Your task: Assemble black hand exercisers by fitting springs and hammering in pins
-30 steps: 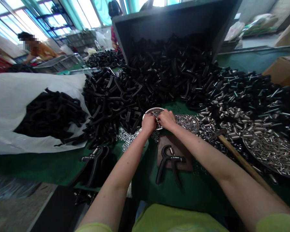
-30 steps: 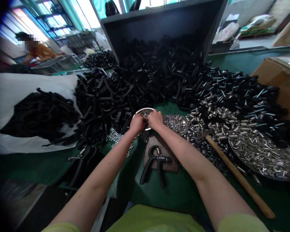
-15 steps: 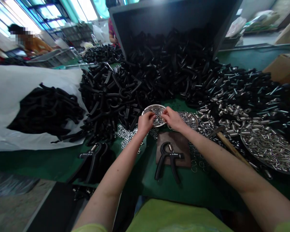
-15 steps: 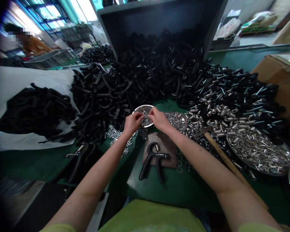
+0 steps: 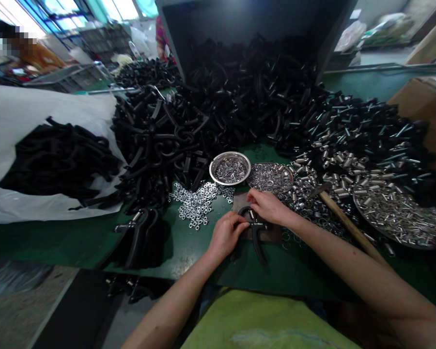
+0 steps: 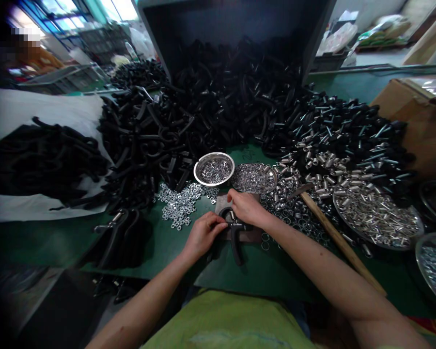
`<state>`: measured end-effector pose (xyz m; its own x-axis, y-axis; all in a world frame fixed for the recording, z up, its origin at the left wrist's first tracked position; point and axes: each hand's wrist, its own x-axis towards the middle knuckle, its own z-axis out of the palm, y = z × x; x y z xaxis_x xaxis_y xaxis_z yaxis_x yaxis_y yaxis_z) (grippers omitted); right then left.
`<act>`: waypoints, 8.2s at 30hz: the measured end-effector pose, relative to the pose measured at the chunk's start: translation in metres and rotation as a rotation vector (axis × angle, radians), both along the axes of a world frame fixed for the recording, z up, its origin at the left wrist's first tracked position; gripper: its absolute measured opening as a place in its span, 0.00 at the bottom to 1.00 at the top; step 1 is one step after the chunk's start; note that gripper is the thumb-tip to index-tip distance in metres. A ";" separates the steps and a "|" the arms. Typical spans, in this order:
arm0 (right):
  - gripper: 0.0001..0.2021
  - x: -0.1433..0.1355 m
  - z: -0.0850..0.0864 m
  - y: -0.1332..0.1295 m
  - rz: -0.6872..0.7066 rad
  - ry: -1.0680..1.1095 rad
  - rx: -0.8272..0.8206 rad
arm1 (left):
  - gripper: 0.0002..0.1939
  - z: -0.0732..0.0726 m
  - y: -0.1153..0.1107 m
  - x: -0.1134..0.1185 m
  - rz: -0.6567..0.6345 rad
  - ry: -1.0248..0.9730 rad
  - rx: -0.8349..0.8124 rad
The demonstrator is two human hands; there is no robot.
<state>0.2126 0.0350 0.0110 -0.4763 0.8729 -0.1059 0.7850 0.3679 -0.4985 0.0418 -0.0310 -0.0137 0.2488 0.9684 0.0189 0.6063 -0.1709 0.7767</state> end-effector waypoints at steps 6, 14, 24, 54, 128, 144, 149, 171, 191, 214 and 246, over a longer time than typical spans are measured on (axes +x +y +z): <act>0.07 -0.018 0.009 -0.014 0.137 -0.130 0.085 | 0.05 0.003 0.004 0.006 -0.029 0.123 0.064; 0.13 0.077 0.003 -0.044 -0.209 -0.285 0.357 | 0.10 -0.004 0.000 0.007 -0.172 0.357 0.287; 0.13 0.164 -0.020 -0.078 -0.688 -0.672 0.295 | 0.15 0.005 -0.020 0.003 -0.208 0.623 0.373; 0.22 0.063 -0.003 -0.141 -0.665 0.433 -0.216 | 0.04 -0.018 -0.032 -0.003 0.079 0.321 0.113; 0.08 0.067 -0.034 0.088 -0.373 -0.150 0.182 | 0.14 0.005 0.153 0.089 -0.154 0.561 0.280; 0.04 0.055 -0.013 -0.002 -0.304 0.376 -0.005 | 0.05 -0.004 0.133 0.064 0.000 -0.219 -0.197; 0.03 0.048 -0.020 -0.013 -0.196 0.314 0.029 | 0.02 0.004 0.113 0.055 0.008 -0.543 -0.346; 0.11 0.087 -0.013 -0.037 -0.258 -0.041 0.336 | 0.02 -0.004 0.025 0.023 -0.154 -0.036 -0.001; 0.22 0.127 0.028 -0.093 -0.691 0.160 0.190 | 0.03 -0.004 0.028 0.030 -0.067 -0.075 -0.151; 0.23 0.080 -0.007 -0.110 -0.354 0.103 0.038 | 0.02 -0.005 0.028 0.027 -0.103 -0.134 -0.159; 0.21 0.082 0.038 -0.155 -0.410 0.318 0.069 | 0.22 -0.008 -0.010 0.019 0.016 0.060 0.143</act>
